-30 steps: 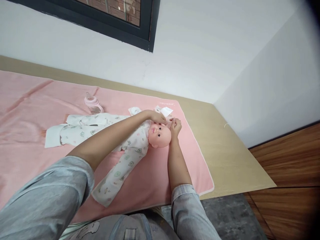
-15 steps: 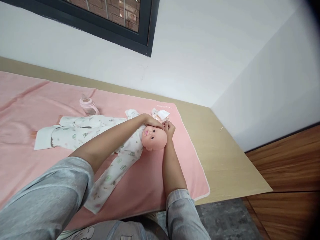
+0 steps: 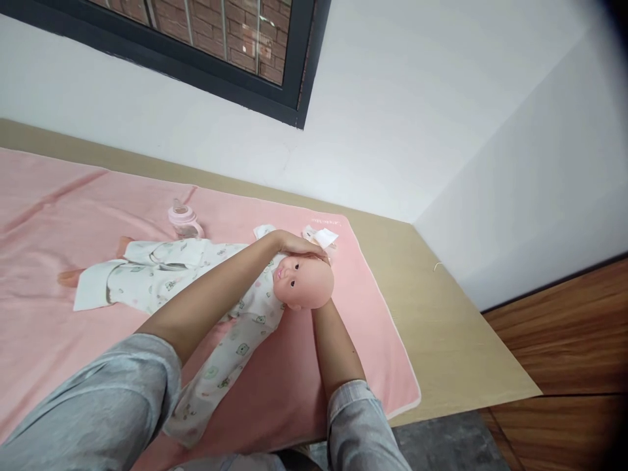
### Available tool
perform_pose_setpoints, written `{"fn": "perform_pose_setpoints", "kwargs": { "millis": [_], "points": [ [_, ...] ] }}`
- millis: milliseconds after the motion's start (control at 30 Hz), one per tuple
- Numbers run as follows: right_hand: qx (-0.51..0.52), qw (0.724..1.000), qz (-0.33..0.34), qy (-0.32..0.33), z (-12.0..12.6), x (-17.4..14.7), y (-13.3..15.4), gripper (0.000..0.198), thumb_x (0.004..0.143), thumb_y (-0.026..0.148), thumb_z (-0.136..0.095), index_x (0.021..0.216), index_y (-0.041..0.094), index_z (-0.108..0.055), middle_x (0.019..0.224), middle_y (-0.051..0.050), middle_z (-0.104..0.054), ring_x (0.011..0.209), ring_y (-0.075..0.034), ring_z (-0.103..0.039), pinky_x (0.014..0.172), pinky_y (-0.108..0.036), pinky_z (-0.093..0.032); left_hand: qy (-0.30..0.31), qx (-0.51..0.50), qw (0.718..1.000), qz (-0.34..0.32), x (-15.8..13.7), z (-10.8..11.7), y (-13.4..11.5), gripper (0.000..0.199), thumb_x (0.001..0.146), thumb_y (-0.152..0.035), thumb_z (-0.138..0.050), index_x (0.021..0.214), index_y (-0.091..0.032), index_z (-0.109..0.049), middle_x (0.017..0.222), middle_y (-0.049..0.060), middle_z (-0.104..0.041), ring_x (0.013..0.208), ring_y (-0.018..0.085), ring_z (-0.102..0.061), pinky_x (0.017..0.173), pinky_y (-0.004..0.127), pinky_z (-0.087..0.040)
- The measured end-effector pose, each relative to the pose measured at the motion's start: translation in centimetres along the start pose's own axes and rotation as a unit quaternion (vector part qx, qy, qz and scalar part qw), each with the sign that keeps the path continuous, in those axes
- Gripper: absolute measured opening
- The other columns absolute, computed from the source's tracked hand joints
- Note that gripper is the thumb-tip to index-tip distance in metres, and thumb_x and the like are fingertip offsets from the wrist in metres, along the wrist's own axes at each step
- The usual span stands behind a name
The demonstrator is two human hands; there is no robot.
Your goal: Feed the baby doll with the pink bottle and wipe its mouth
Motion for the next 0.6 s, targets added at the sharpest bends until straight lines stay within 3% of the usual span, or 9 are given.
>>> {"fn": "perform_pose_setpoints", "kwargs": {
  "millis": [133,267,333,400,433,467,500,533,600],
  "points": [
    [-0.087,0.996,-0.003,-0.033,0.6,-0.8,2.2,0.058,0.046,0.032,-0.084,0.047,0.027,-0.026,0.058,-0.001,-0.042,0.095,-0.033,-0.062,0.09,-0.054,-0.047,-0.004,0.021,1.0,-0.012,-0.3,-0.2,-0.3,0.051,0.089,-0.059,-0.047,0.119,-0.024,-0.069,0.119,0.002,-0.069,0.116,0.026,-0.058,0.104,0.033,-0.043],
    [-0.23,0.963,-0.095,-0.101,-0.6,-0.8,5.7,0.043,0.033,0.021,-0.087,0.05,0.024,-0.049,0.076,-0.009,-0.063,0.108,-0.041,-0.062,0.097,-0.056,-0.048,-0.005,0.044,0.999,-0.014,-0.4,-0.2,-0.3,0.058,0.085,-0.063,-0.046,0.12,-0.024,-0.069,0.121,0.002,-0.068,0.119,0.028,-0.056,0.106,0.034,-0.043],
    [-0.342,0.918,-0.191,-0.071,-2.0,-0.3,7.4,0.043,0.027,0.012,-0.087,0.062,0.018,-0.064,0.095,-0.013,-0.07,0.117,-0.044,-0.059,0.105,-0.055,-0.045,-0.011,0.054,0.998,-0.013,-0.5,-0.2,-0.3,0.062,0.083,-0.065,-0.047,0.122,-0.023,-0.067,0.123,0.003,-0.067,0.119,0.028,-0.056,0.107,0.036,-0.042],
    [-0.471,0.829,-0.3,0.023,-3.2,0.1,8.6,0.056,0.028,0.006,-0.085,0.082,0.012,-0.072,0.111,-0.014,-0.07,0.121,-0.043,-0.057,0.108,-0.053,-0.044,-0.015,0.063,0.998,-0.01,-0.6,-0.3,-0.4,0.065,0.082,-0.066,-0.046,0.125,-0.021,-0.066,0.124,0.005,-0.066,0.119,0.029,-0.057,0.107,0.037,-0.041],
    [-0.52,0.775,-0.356,0.052,-3.1,-0.1,8.9,0.061,0.031,0.003,-0.084,0.091,0.009,-0.073,0.116,-0.015,-0.069,0.123,-0.042,-0.057,0.109,-0.052,-0.044,-0.017,0.067,0.998,-0.007,-0.6,-0.3,-0.4,0.066,0.083,-0.066,-0.045,0.125,-0.02,-0.065,0.125,0.005,-0.066,0.119,0.029,-0.057,0.107,0.038,-0.041],
    [-0.544,0.741,-0.389,0.066,-2.9,-0.1,9.3,0.064,0.033,0.001,-0.083,0.096,0.008,-0.073,0.118,-0.016,-0.069,0.123,-0.042,-0.058,0.109,-0.051,-0.044,-0.018,0.072,0.997,-0.004,-0.5,-0.4,-0.3,0.066,0.083,-0.065,-0.044,0.126,-0.019,-0.065,0.124,0.006,-0.066,0.119,0.029,-0.057,0.107,0.038,-0.042],
    [-0.543,0.739,-0.394,0.056,-2.7,0.0,9.7,0.062,0.037,0.001,-0.083,0.097,0.008,-0.073,0.117,-0.015,-0.07,0.122,-0.041,-0.059,0.108,-0.05,-0.046,-0.02,0.077,0.997,-0.002,-0.5,-0.4,-0.3,0.066,0.084,-0.065,-0.044,0.125,-0.019,-0.066,0.124,0.006,-0.067,0.119,0.029,-0.057,0.106,0.038,-0.043],
    [-0.526,0.762,-0.377,0.03,-2.6,0.3,9.9,0.057,0.041,0.002,-0.082,0.097,0.009,-0.074,0.115,-0.014,-0.071,0.119,-0.04,-0.061,0.106,-0.05,-0.048,-0.022,0.083,0.996,-0.001,-0.4,-0.4,-0.2,0.065,0.084,-0.065,-0.043,0.124,-0.019,-0.066,0.123,0.006,-0.067,0.119,0.029,-0.057,0.106,0.039,-0.043],
    [-0.463,0.835,-0.298,-0.03,-2.4,0.8,10.0,0.042,0.05,0.008,-0.079,0.092,0.014,-0.076,0.106,-0.007,-0.074,0.113,-0.036,-0.066,0.099,-0.048,-0.053,-0.038,0.098,0.994,-0.003,-0.2,-0.2,-0.2,0.064,0.084,-0.066,-0.044,0.121,-0.02,-0.068,0.119,0.006,-0.069,0.119,0.03,-0.057,0.104,0.039,-0.044]
  ]
}}
Point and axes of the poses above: each hand's wrist, its own x-axis towards the middle knuckle, its own z-axis out of the back of the hand, y = z × x, the point moved 9 cm from there along x, towards the middle knuckle
